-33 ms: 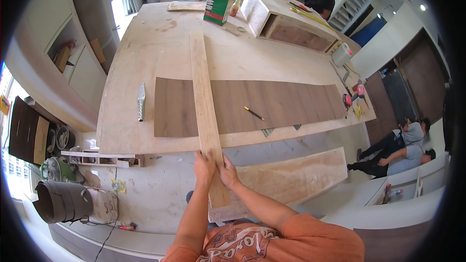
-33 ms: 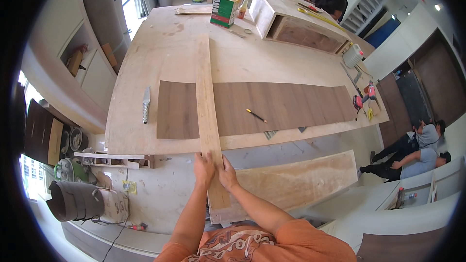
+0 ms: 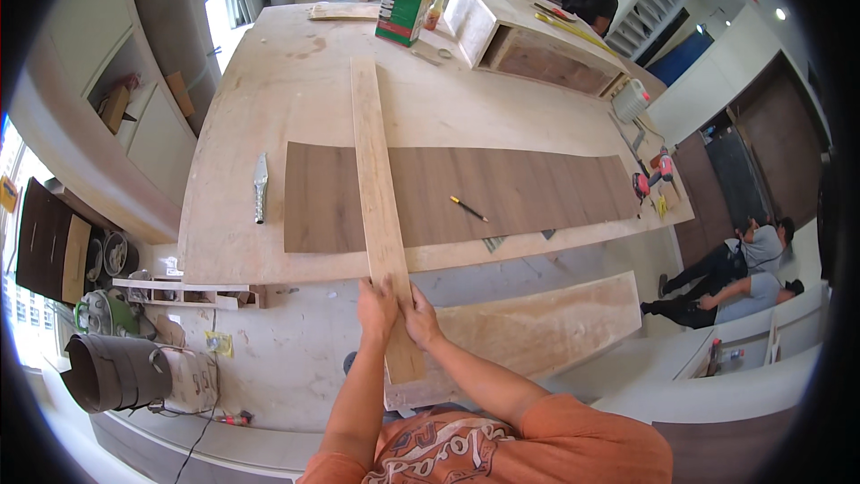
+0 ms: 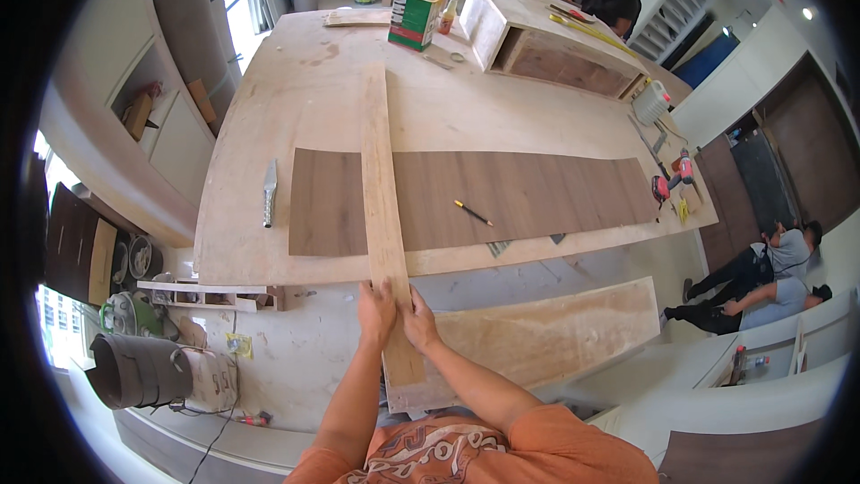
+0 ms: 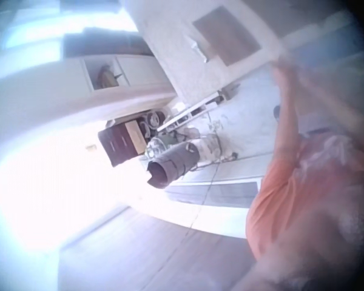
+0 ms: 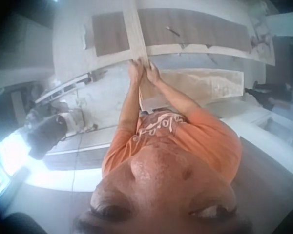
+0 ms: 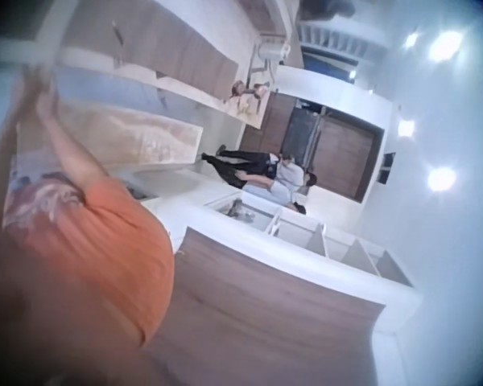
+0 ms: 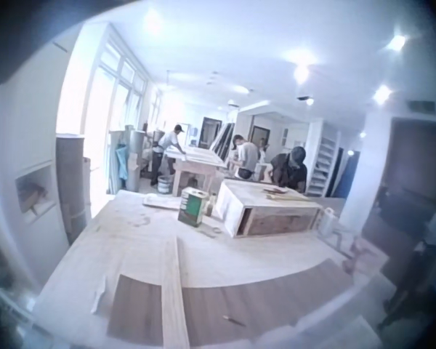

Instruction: The person positions a large gray panel on a workbench, then places a smaller wood-grain panel on top and marks it with a pencil. He aligns a thin wooden strip along the edge of the wood-grain panel and uses a utility knife to trim the edge. The person continues to adjust and mark the panels while other workers are visible in the background.

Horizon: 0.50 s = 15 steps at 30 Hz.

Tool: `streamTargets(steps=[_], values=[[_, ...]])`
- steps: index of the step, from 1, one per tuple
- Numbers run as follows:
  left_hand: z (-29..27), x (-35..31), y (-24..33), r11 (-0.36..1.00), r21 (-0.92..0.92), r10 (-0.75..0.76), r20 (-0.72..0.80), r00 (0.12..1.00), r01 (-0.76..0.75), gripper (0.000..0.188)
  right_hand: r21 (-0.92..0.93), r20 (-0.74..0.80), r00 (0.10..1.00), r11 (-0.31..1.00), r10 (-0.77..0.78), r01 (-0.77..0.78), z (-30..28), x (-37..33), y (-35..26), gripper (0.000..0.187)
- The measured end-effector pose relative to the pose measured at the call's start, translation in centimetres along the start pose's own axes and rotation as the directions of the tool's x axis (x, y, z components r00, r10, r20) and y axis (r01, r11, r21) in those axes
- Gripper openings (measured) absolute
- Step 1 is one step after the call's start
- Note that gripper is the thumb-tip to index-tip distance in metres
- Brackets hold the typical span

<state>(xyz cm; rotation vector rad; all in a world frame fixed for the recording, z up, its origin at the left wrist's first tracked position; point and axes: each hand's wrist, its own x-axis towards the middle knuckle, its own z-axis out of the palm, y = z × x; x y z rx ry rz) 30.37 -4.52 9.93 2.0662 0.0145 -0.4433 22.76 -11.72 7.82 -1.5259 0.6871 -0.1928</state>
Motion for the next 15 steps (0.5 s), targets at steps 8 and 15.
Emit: streamTargets(steps=[8, 15], values=[[0.7, 0.9, -0.5, 0.997, 0.071, -0.005, -0.015, 1.000, 0.006, 0.055, -0.092, -0.006, 1.000, 0.996, -0.022, 0.022, -0.3, 0.7, 1.1, 0.046], [0.4, 0.9, -1.3, 1.000, 0.026, 0.018, -0.026, 0.999, -0.017, 0.054, 0.041, 0.034, 0.999, 0.999, -0.012, 0.011, 0.6, 0.2, -0.2, 0.043]])
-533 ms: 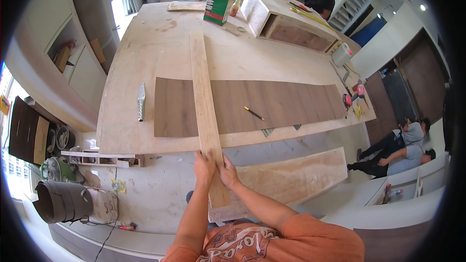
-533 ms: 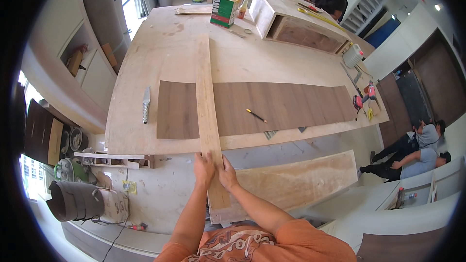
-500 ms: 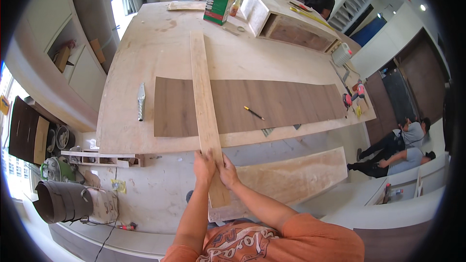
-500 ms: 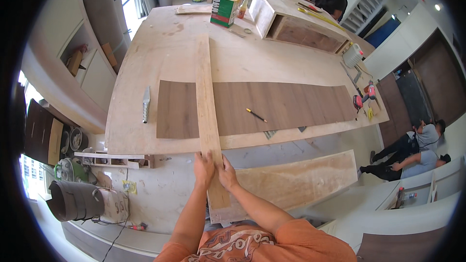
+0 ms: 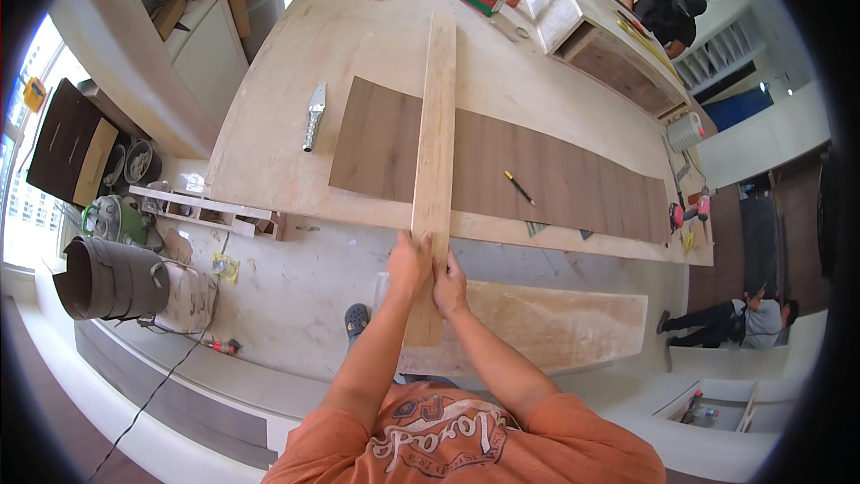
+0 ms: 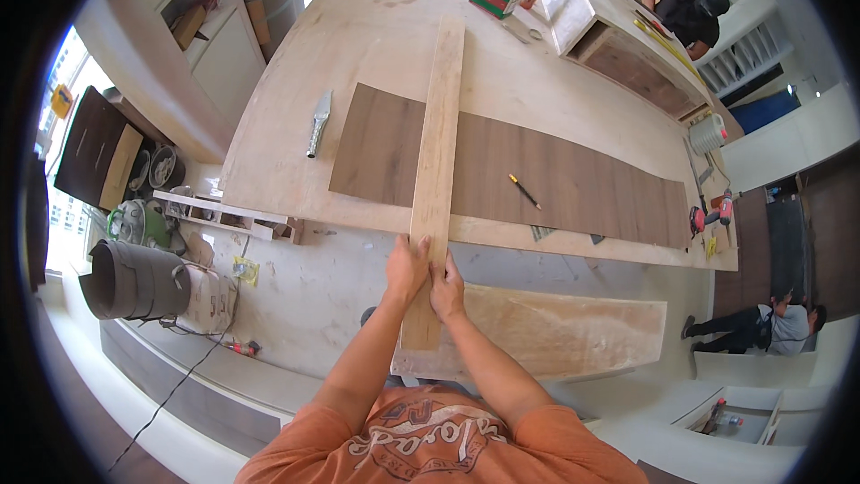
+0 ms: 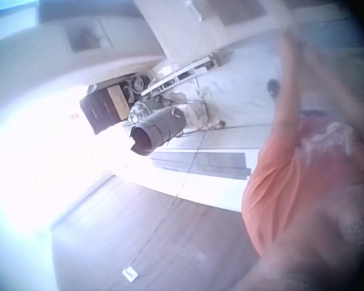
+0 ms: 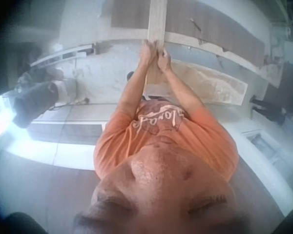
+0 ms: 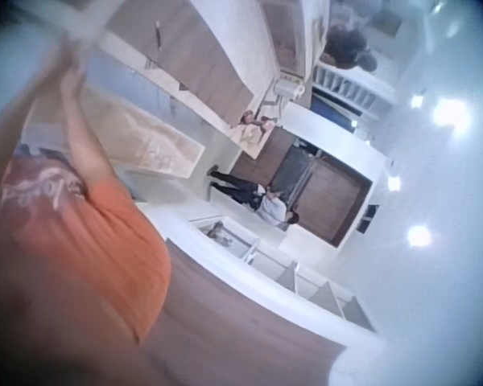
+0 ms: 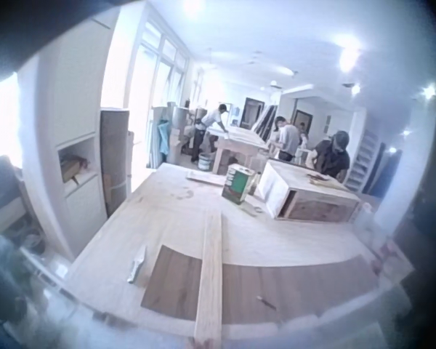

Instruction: The person positions a large gray panel on a workbench, then places a smaller wood-grain panel on top and marks it with a pencil. He aligns a thin wooden strip along the edge of the wood-grain panel and uses a utility knife to trim the edge. The person continues to adjust and mark the panels while other workers are visible in the background.

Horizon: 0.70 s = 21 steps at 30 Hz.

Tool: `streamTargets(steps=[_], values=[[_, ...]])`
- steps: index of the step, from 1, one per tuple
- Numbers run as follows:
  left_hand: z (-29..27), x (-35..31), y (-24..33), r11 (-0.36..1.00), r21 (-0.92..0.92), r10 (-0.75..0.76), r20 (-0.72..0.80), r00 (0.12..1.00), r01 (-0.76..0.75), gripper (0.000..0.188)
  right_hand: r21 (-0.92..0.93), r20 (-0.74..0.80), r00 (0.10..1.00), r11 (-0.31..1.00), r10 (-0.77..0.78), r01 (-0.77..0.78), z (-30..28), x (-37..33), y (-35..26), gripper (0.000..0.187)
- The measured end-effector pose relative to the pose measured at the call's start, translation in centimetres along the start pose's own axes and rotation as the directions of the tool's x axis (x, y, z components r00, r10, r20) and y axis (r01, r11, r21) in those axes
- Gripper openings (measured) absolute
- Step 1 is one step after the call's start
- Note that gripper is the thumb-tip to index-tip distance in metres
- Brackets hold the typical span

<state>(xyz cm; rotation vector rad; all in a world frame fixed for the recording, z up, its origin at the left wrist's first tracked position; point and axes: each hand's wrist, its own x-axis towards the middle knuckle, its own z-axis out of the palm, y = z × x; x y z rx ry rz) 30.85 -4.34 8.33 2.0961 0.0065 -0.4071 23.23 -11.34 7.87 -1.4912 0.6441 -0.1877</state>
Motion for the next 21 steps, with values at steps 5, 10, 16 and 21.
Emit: streamTargets(steps=[5, 10, 16, 21], values=[[0.0, 0.0, -0.1, 1.000, 0.031, 0.000, -0.023, 1.000, 0.001, 0.049, -0.055, -0.004, 1.000, 0.998, -0.008, 0.007, 0.1, -0.1, 0.0, 0.043], [0.0, 0.0, -0.1, 1.000, 0.025, -0.001, 0.010, 1.000, 0.001, 0.051, -0.059, -0.014, 0.999, 0.998, -0.028, 0.027, -0.1, 0.0, 0.6, 0.043], [0.0, 0.1, -0.2, 0.999, 0.035, 0.016, 0.007, 1.000, -0.016, 0.053, -0.018, -0.009, 0.999, 0.999, -0.047, 0.047, 0.1, 0.0, 0.7, 0.043], [-0.2, 0.0, -0.1, 0.999, 0.046, 0.015, 0.023, 1.000, -0.016, 0.053, -0.011, -0.015, 0.999, 0.999, -0.048, 0.048, 0.1, 0.0, 1.0, 0.044]])
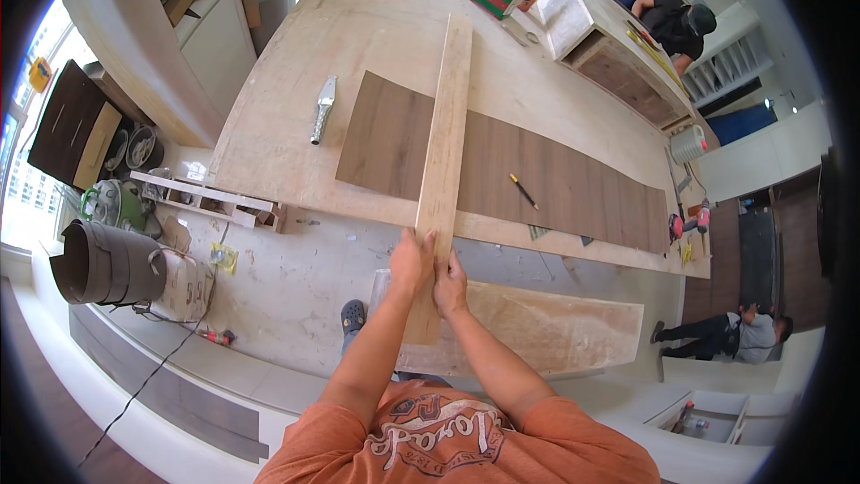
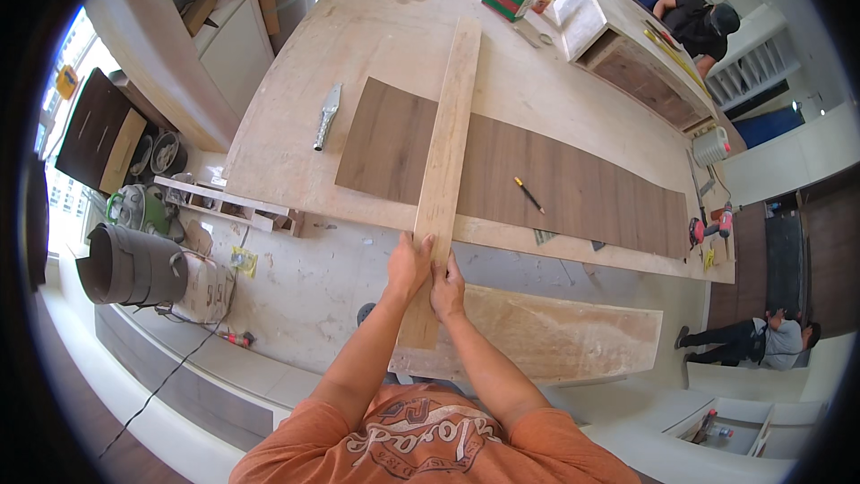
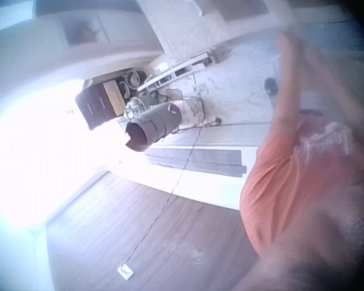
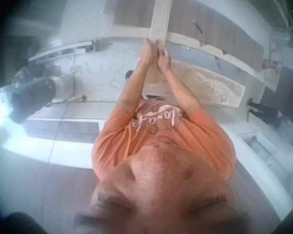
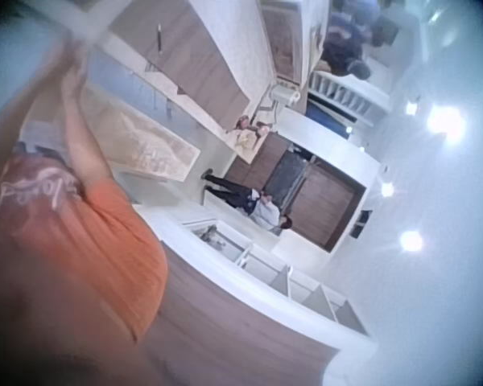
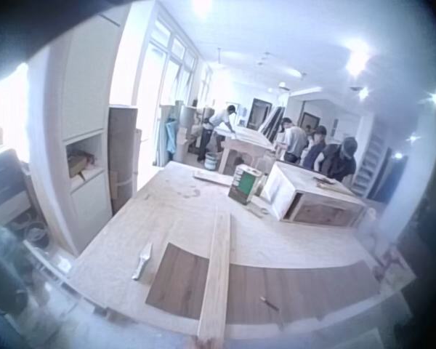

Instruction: The person positions a large gray panel on a workbench, then places a smaller wood-grain panel on top and marks it with a pencil. He aligns a thin wooden strip along the edge of the wood-grain panel and uses a utility knife to trim the edge. The person continues to adjust and mark the panels while other workers are visible in the background.

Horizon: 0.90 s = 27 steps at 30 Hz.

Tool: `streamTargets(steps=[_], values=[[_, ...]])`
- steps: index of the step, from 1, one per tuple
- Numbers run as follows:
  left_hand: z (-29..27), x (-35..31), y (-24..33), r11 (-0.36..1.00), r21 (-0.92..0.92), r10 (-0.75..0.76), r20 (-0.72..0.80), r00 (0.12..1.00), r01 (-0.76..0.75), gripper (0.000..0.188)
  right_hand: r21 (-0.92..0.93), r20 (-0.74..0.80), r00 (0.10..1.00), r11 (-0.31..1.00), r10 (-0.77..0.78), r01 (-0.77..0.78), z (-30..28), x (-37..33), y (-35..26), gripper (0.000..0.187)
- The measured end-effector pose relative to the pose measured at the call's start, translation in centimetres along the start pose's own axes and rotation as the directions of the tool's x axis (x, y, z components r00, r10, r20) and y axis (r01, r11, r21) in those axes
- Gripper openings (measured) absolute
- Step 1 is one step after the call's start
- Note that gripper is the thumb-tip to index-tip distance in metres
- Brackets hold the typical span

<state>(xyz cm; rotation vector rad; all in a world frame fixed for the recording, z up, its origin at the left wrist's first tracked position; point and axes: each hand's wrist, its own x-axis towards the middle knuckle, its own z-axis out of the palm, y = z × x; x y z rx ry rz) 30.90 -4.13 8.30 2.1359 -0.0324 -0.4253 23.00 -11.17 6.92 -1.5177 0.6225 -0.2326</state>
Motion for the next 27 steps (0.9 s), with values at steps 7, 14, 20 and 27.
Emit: streamTargets(steps=[7, 14, 20, 27], values=[[0.04, 0.14, -0.12, 1.000, 0.008, 0.000, 0.003, 1.000, 0.000, 0.053, -0.012, 0.015, 1.000, 1.000, 0.006, -0.006, 0.02, 0.12, 0.07, 0.044], [0.27, 0.19, -0.28, 1.000, -0.014, 0.005, -0.002, 1.000, -0.005, 0.053, 0.022, 0.024, 1.000, 1.000, 0.002, -0.003, -0.18, 0.32, 0.40, 0.043], [0.50, 0.10, -0.27, 1.000, -0.026, 0.014, -0.048, 0.999, -0.015, 0.047, 0.015, 0.022, 0.999, 1.000, 0.025, -0.026, -0.12, 0.17, -0.02, 0.043], [0.51, 0.08, -0.20, 1.000, -0.017, 0.011, -0.043, 0.999, -0.012, 0.047, 0.026, 0.034, 0.998, 0.999, 0.046, -0.047, -0.30, 0.20, -0.07, 0.044]])
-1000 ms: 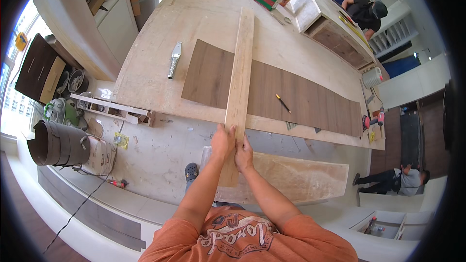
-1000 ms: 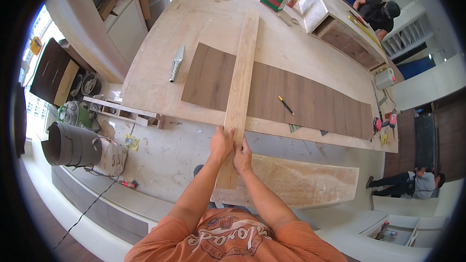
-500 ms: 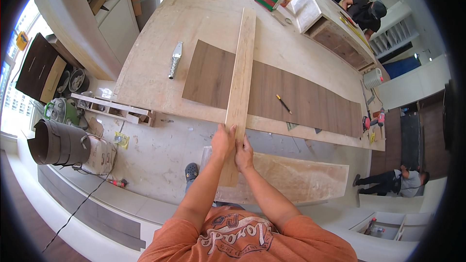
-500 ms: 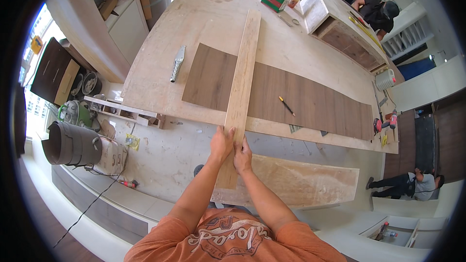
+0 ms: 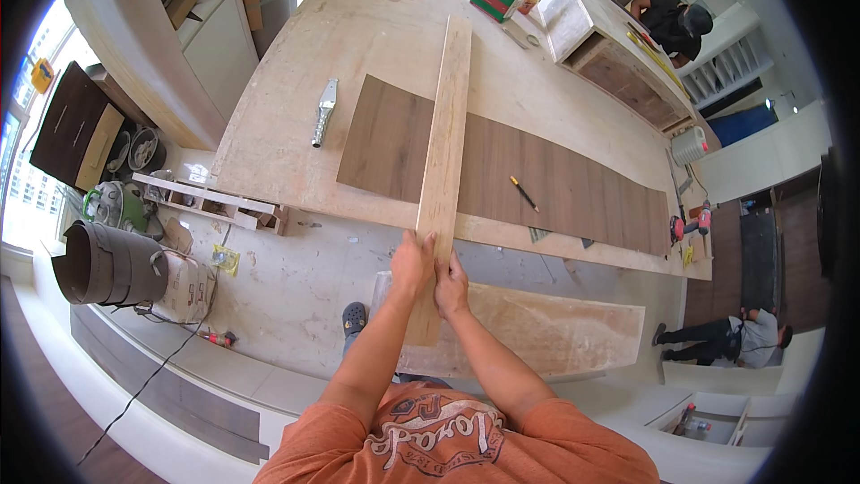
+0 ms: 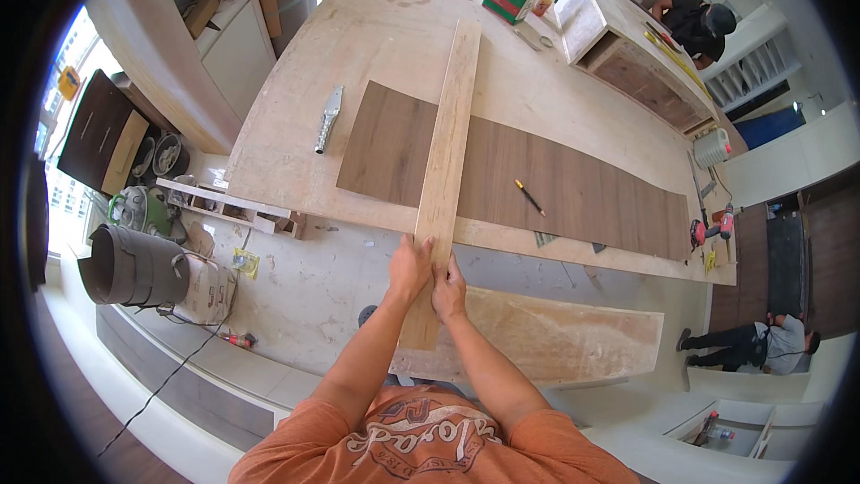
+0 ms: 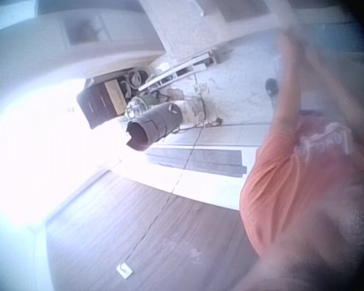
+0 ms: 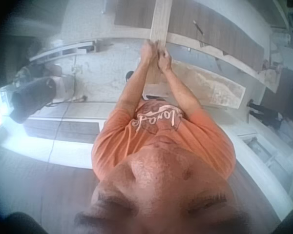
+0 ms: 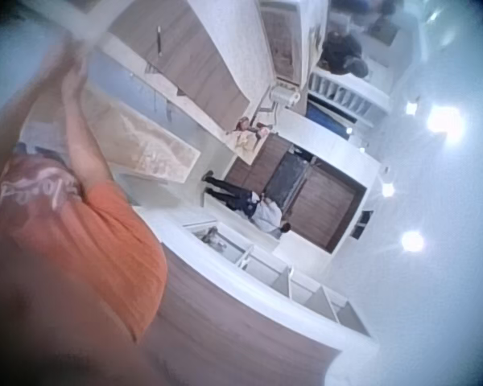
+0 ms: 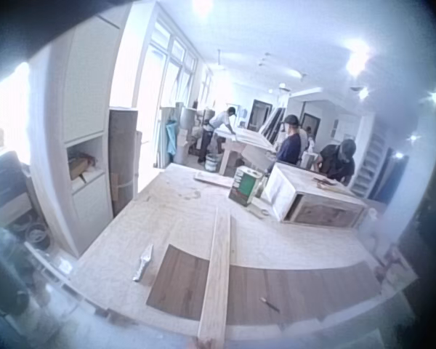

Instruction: The person positions a large gray panel on a workbench, then places a smaller wood-grain panel on top and marks it with a pencil. He aligns a thin wooden strip along the edge of the wood-grain panel and uses a utility knife to trim the edge. The person continues to adjust and mark the panels while other workers are visible in the background.

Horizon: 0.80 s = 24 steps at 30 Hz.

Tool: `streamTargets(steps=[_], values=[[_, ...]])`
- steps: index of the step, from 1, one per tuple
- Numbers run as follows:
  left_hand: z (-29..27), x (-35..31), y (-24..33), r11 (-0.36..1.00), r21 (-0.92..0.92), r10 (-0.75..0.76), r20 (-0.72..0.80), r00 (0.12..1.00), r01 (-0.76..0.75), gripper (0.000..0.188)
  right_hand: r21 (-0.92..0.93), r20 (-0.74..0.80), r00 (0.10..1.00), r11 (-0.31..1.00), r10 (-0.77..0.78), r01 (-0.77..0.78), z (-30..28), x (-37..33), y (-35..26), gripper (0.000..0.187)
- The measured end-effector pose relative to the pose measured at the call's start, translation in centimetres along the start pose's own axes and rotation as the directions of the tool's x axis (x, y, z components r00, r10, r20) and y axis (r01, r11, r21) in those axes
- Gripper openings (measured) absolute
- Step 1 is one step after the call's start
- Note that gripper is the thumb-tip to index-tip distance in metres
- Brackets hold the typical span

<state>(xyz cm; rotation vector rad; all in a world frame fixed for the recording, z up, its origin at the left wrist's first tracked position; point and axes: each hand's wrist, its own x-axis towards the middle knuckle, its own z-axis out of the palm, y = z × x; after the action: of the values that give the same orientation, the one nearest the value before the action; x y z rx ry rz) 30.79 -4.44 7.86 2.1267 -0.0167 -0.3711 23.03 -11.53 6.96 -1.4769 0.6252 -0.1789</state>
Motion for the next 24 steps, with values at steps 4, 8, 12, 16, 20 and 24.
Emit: streamTargets(steps=[4, 8, 12, 16, 20, 24], values=[[-0.05, 0.01, 0.08, 1.000, -0.003, -0.012, 0.014, 1.000, 0.012, 0.047, -0.002, 0.002, 1.000, 1.000, -0.003, 0.003, -0.05, 0.11, 0.14, 0.043], [-0.30, -0.02, 0.49, 1.000, -0.011, -0.019, 0.034, 0.999, 0.019, 0.047, 0.008, 0.000, 1.000, 1.000, -0.013, 0.013, -0.16, 0.17, 0.11, 0.043], [-0.43, -0.05, 0.26, 1.000, -0.013, -0.019, 0.026, 0.999, 0.019, 0.048, -0.015, -0.004, 1.000, 1.000, -0.004, 0.004, 0.15, -0.14, -0.53, 0.043], [-0.47, -0.30, 0.57, 1.000, -0.022, -0.010, 0.025, 1.000, 0.011, 0.049, -0.011, -0.002, 1.000, 1.000, -0.006, 0.005, -0.14, -0.02, -0.17, 0.043], [-0.47, -0.36, 0.44, 0.999, -0.026, -0.020, 0.037, 0.999, 0.021, 0.051, -0.010, -0.006, 1.000, 1.000, -0.026, 0.026, -0.18, -0.01, 0.12, 0.042], [-0.45, -0.50, 0.34, 0.999, -0.031, -0.027, 0.027, 0.999, 0.028, 0.050, -0.007, -0.014, 1.000, 1.000, -0.013, 0.013, 0.06, -0.18, -0.61, 0.042]])
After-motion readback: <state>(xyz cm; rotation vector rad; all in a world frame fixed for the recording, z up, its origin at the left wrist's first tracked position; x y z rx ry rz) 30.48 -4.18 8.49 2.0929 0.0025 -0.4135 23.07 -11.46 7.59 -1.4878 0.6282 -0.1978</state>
